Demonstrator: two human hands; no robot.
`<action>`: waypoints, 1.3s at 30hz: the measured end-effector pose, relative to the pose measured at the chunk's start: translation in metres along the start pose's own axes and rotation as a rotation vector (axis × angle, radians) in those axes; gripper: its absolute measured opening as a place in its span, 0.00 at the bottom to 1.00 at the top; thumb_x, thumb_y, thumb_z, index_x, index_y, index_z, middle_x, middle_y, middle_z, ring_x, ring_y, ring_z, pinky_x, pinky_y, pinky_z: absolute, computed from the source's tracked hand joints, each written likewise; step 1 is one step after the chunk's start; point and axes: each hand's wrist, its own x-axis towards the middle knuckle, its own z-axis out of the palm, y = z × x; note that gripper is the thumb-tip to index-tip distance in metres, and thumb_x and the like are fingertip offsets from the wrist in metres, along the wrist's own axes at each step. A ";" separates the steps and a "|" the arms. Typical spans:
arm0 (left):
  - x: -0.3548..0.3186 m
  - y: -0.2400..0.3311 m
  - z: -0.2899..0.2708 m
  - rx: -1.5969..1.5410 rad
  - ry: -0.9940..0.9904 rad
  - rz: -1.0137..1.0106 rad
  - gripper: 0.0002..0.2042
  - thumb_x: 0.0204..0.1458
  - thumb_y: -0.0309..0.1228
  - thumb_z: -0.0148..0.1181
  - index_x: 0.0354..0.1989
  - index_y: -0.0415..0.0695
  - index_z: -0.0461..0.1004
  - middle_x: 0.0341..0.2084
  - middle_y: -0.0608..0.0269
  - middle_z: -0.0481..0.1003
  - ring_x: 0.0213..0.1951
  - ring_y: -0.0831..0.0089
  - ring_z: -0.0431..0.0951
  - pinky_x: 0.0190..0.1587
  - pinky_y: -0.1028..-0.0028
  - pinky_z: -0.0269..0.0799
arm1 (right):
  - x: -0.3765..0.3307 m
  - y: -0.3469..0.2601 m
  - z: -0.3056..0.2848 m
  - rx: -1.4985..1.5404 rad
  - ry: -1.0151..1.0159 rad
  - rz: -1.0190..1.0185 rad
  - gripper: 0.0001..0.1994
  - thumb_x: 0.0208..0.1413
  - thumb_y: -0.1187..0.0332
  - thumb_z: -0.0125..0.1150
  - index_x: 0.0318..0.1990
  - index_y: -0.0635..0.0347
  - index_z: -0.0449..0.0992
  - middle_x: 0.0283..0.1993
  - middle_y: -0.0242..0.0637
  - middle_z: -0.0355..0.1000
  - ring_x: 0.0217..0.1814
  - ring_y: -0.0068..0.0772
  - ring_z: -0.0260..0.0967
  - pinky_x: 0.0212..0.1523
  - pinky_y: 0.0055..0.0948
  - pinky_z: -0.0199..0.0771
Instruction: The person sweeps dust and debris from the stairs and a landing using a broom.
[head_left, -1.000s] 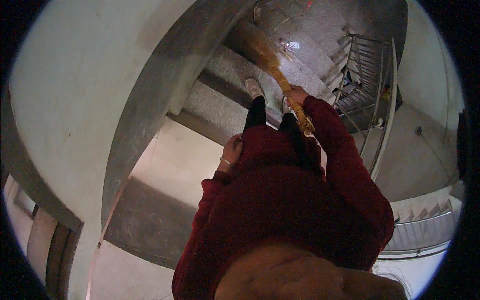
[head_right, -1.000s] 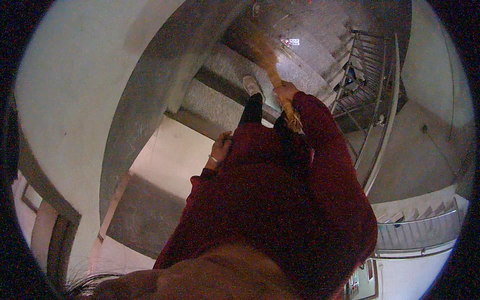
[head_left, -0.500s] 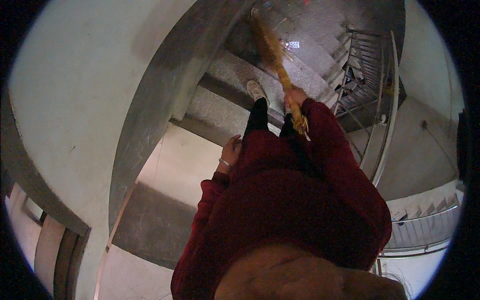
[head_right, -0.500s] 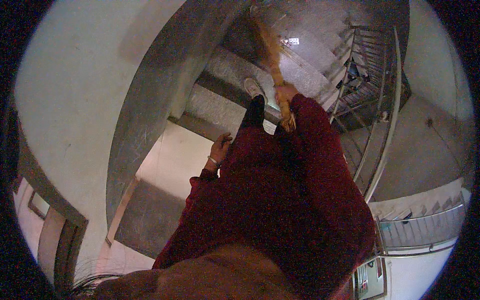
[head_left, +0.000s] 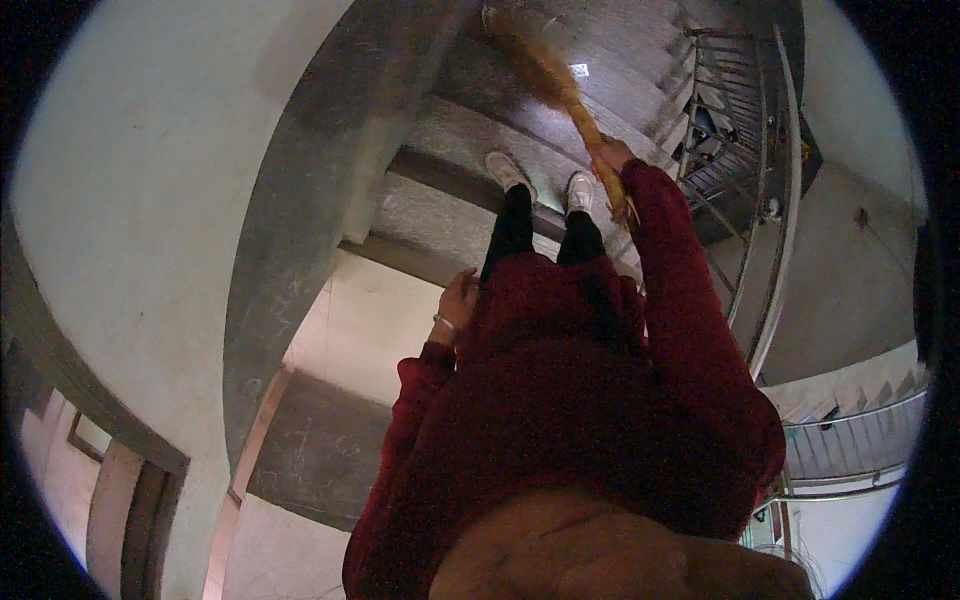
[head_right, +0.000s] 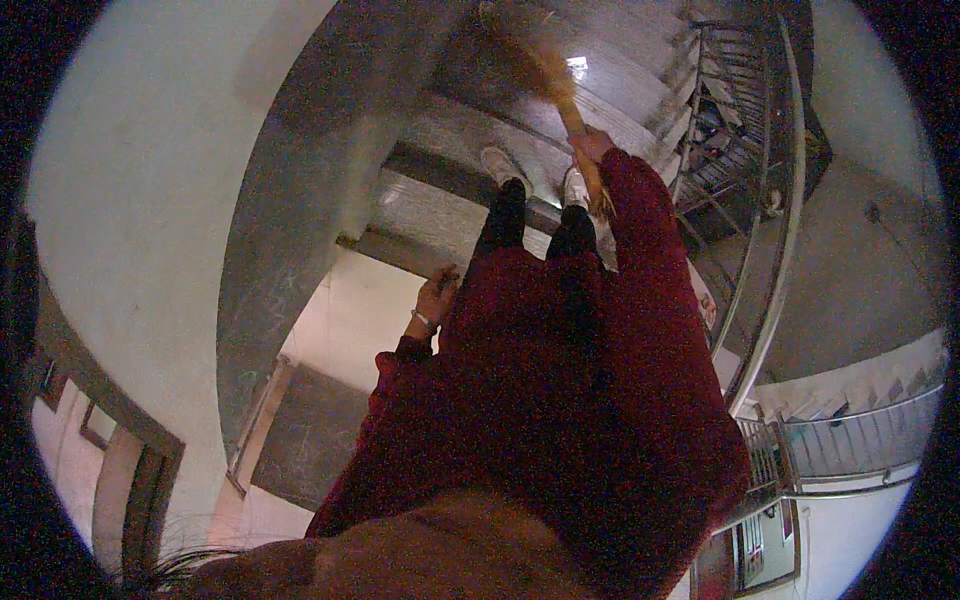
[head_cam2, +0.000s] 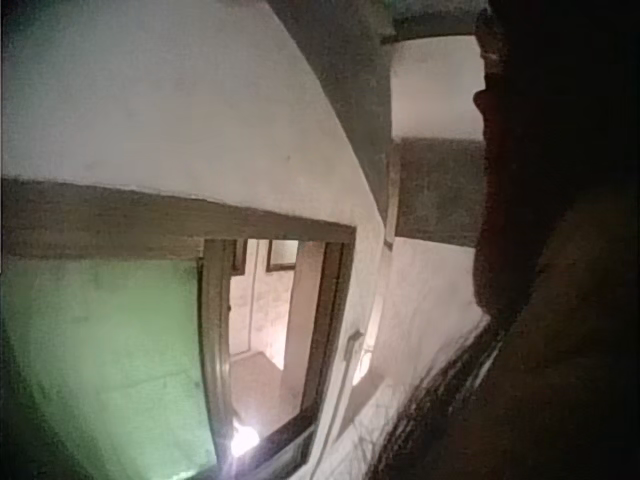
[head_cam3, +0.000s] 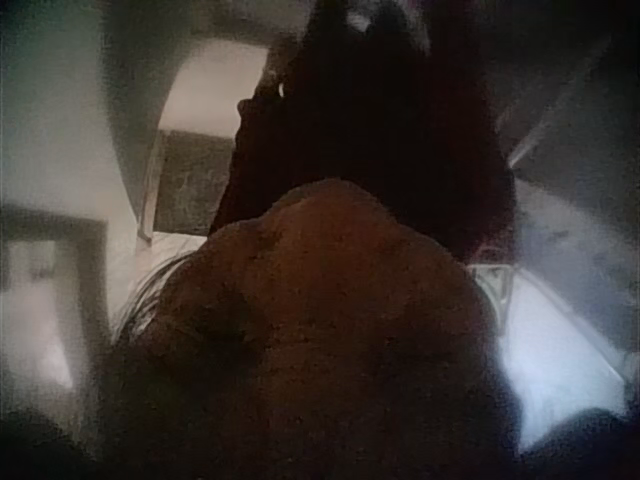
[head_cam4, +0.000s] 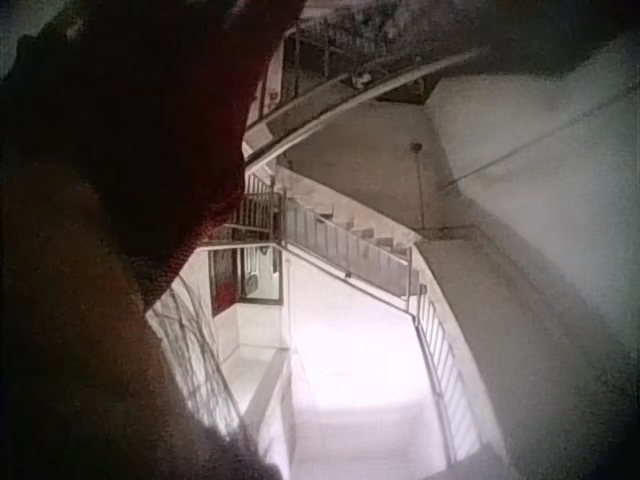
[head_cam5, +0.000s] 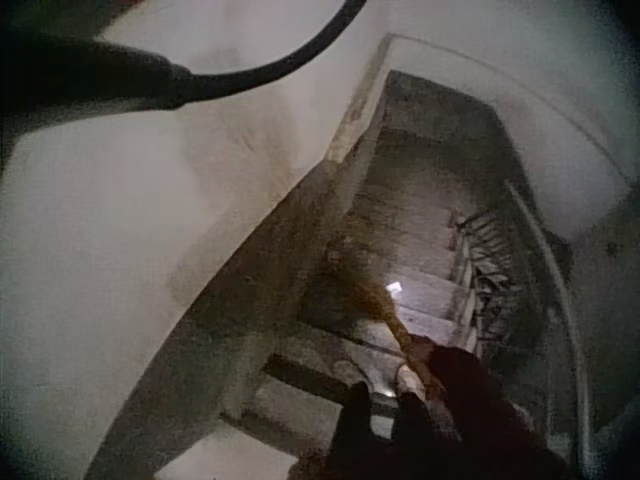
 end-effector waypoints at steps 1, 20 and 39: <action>0.002 0.006 0.004 -0.026 -0.015 0.019 0.16 0.44 0.29 0.46 0.45 0.43 0.62 0.34 0.53 0.70 0.37 0.63 0.71 0.39 0.71 0.65 | -0.017 0.011 -0.009 -0.048 0.091 -0.033 0.18 0.44 0.64 0.52 0.44 0.59 0.61 0.23 0.37 0.66 0.21 0.29 0.64 0.18 0.30 0.65; -0.009 0.013 0.053 0.065 -0.045 0.051 0.18 0.43 0.30 0.47 0.45 0.42 0.62 0.34 0.54 0.70 0.38 0.63 0.70 0.41 0.71 0.64 | -0.078 -0.005 -0.100 -1.068 0.118 0.189 0.28 0.40 0.65 0.55 0.52 0.54 0.55 0.42 0.43 0.65 0.36 0.40 0.66 0.31 0.36 0.69; -0.002 0.016 0.049 0.108 -0.067 0.048 0.18 0.44 0.31 0.46 0.46 0.43 0.62 0.34 0.54 0.70 0.37 0.61 0.70 0.40 0.70 0.64 | -0.031 0.081 -0.110 -0.449 -0.086 0.058 0.24 0.44 0.56 0.53 0.45 0.65 0.61 0.35 0.45 0.67 0.29 0.36 0.67 0.31 0.32 0.68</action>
